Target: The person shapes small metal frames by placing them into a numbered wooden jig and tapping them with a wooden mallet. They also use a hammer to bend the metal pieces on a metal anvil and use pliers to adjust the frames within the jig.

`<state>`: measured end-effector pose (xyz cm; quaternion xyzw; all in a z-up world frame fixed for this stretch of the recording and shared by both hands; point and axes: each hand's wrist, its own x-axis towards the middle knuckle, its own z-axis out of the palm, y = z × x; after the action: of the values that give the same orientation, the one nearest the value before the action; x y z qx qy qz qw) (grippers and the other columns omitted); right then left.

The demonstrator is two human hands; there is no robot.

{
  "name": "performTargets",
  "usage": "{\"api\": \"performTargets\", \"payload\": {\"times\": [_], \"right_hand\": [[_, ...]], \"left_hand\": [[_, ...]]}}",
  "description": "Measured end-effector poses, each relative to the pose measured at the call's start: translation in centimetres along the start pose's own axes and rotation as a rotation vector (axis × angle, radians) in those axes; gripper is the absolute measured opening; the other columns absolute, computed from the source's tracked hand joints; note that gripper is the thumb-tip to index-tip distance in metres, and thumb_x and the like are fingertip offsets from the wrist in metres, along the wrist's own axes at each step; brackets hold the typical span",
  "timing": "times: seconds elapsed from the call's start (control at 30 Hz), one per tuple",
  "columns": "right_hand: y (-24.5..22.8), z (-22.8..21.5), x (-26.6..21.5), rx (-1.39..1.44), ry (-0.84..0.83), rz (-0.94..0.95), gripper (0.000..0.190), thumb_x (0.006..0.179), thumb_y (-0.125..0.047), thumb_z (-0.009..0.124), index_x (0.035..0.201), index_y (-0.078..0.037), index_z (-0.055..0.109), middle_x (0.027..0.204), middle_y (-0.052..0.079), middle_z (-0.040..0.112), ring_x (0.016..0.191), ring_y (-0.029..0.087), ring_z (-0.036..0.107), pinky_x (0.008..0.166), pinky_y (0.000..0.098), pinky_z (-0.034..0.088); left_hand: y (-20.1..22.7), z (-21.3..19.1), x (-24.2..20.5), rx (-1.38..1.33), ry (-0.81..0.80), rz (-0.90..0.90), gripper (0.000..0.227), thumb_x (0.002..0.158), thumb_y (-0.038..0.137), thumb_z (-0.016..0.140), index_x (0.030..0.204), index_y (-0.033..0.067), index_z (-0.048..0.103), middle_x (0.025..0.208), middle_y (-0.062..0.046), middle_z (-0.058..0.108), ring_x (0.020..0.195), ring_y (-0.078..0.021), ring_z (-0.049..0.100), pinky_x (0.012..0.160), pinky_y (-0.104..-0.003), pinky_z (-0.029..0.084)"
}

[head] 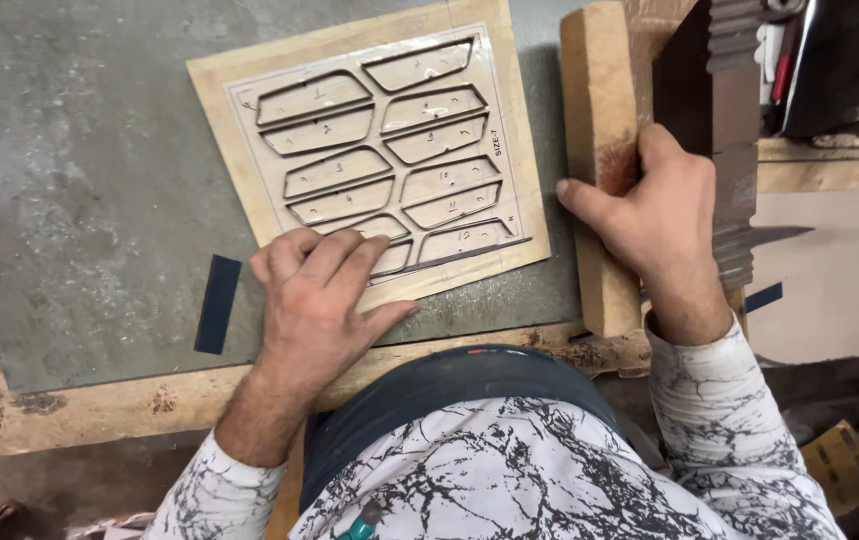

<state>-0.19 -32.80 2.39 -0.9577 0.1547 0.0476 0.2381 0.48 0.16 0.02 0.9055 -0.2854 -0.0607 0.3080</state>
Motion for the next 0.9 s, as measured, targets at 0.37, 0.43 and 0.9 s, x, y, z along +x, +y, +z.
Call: {"api": "performTargets", "payload": {"times": [0.37, 0.43, 0.9], "right_hand": [[0.1, -0.3, 0.0, -0.013, 0.032, -0.075, 0.044, 0.097, -0.026, 0.091, 0.118, 0.005, 0.069, 0.08, 0.011, 0.07, 0.07, 0.018, 0.07, 0.063, 0.0315, 0.054], [2.7, -0.6, -1.5, 0.157, 0.081, -0.024, 0.034, 0.104, -0.019, 0.086, 0.118, 0.005, 0.067, 0.086, 0.008, 0.069, 0.075, 0.013, 0.065, 0.071, 0.0274, 0.053], [5.1, -1.7, -5.9, 0.278, 0.198, -0.102, 0.022, 0.112, -0.007, 0.083, 0.108, 0.008, 0.067, 0.09, 0.011, 0.07, 0.079, 0.01, 0.066, 0.073, 0.0222, 0.054]], "left_hand": [[-3.0, -2.8, -2.9, 0.079, 0.212, -0.11, 0.054, 0.081, 0.037, 0.093, 0.118, 0.0029, 0.072, 0.114, -0.011, 0.066, 0.109, -0.0295, 0.057, 0.1, -0.047, 0.041], [-3.8, -4.4, -4.9, 0.097, 0.28, -0.277, 0.037, 0.09, 0.023, 0.091, 0.114, 0.0034, 0.072, 0.112, -0.01, 0.068, 0.108, -0.0289, 0.06, 0.099, -0.043, 0.045], [-3.8, -4.7, -7.3, 0.135, 0.249, -0.617, 0.024, 0.084, 0.011, 0.088, 0.095, -0.0004, 0.069, 0.092, -0.012, 0.069, 0.09, -0.0313, 0.063, 0.082, -0.045, 0.05]]}}
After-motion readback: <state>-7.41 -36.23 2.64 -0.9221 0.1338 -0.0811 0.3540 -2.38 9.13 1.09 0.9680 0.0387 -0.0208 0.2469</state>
